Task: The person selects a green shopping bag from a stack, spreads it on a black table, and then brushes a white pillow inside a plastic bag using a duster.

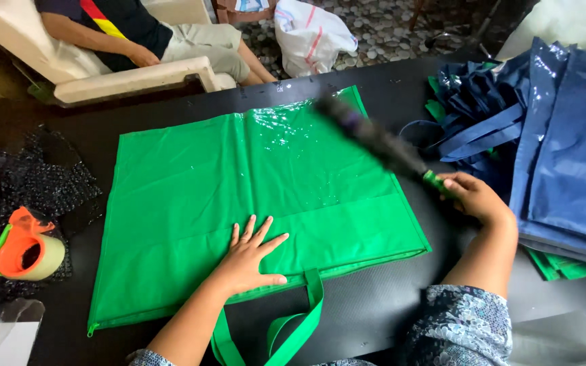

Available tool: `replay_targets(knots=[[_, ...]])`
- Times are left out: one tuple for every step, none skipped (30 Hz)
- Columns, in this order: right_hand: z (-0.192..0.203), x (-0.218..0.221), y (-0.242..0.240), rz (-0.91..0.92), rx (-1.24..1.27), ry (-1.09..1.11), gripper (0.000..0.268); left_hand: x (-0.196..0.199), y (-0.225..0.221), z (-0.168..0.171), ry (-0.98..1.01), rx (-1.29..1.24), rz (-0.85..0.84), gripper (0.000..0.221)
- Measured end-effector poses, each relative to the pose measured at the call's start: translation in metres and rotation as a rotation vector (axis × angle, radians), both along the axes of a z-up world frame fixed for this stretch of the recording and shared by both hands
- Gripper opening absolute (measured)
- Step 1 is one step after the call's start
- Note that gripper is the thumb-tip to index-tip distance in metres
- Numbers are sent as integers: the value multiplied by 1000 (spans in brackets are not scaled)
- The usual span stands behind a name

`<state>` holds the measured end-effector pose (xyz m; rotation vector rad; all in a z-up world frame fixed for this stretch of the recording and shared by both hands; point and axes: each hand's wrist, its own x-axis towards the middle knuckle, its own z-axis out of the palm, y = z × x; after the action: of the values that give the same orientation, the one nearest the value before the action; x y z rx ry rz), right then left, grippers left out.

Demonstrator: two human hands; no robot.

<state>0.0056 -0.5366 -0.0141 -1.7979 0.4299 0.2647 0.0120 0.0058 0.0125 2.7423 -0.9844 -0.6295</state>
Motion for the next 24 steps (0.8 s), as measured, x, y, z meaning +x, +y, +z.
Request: replay_targets(knots=[[3, 2, 6, -90, -54, -51, 31, 0, 0, 0, -5, -7, 4, 94], [6, 3, 12, -182, -108, -101, 27, 1, 0, -1, -9, -13, 7, 92], [3, 3, 9, -183, -109, -105, 27, -1, 0, -2, -13, -14, 7, 92], [0, 3, 6, -120, 0, -142, 28, -1, 1, -2, -17, -13, 14, 91], [-4, 3, 3, -57, 109, -179, 30, -1, 0, -2, -21, -13, 20, 90], [-8, 2, 4, -59, 108, -184, 30, -1, 1, -1, -26, -14, 18, 90], [-12, 2, 5, 26, 169, -170, 34, -2, 1, 0, -41, 16, 10, 90], [-16, 1, 6, 111, 229, -157, 40, -2, 0, 2, -56, 45, 2, 92], [-14, 2, 6, 108, 226, -162, 40, -1, 0, -1, -61, 43, -1, 92], [-12, 2, 6, 233, 184, -68, 41, -2, 0, -3, -31, 70, 40, 92], [-11, 3, 6, 355, 140, 27, 42, -1, 0, -7, 0, 97, 81, 93], [-10, 2, 7, 354, 141, 28, 42, -2, 0, -5, 1, 97, 79, 93], [-9, 1, 8, 280, 131, 4, 40, -2, -1, -4, -41, 71, 64, 91], [-10, 0, 10, 209, 123, -17, 37, -3, -1, -3, -81, 46, 51, 90], [-17, 7, 2, 210, 124, -13, 37, -1, -2, -1, -77, 47, 52, 90], [-25, 13, -5, 104, 31, -88, 32, -3, -2, 0, -107, 57, 36, 91], [-35, 19, -11, -1, -63, -164, 27, -4, -3, 1, -137, 67, 20, 91], [-34, 21, -9, 6, -65, -152, 27, -5, -3, -1, -124, 66, 26, 91], [-33, 23, -6, -58, -71, -174, 26, -6, -4, -3, -152, 78, 4, 89], [-31, 28, -3, -123, -79, -202, 26, -5, -4, -5, -186, 88, -18, 87], [-22, 20, 4, -118, -84, -194, 26, -12, -14, 4, -177, 84, -13, 87], [-13, 13, 11, -53, 4, -201, 26, -17, -23, 14, -172, 16, -70, 84], [-4, 5, 18, 13, 91, -207, 28, -21, -32, 24, -167, -54, -127, 83], [-1, 2, 20, 15, 89, -204, 28, -26, -47, 25, -164, -56, -124, 83]])
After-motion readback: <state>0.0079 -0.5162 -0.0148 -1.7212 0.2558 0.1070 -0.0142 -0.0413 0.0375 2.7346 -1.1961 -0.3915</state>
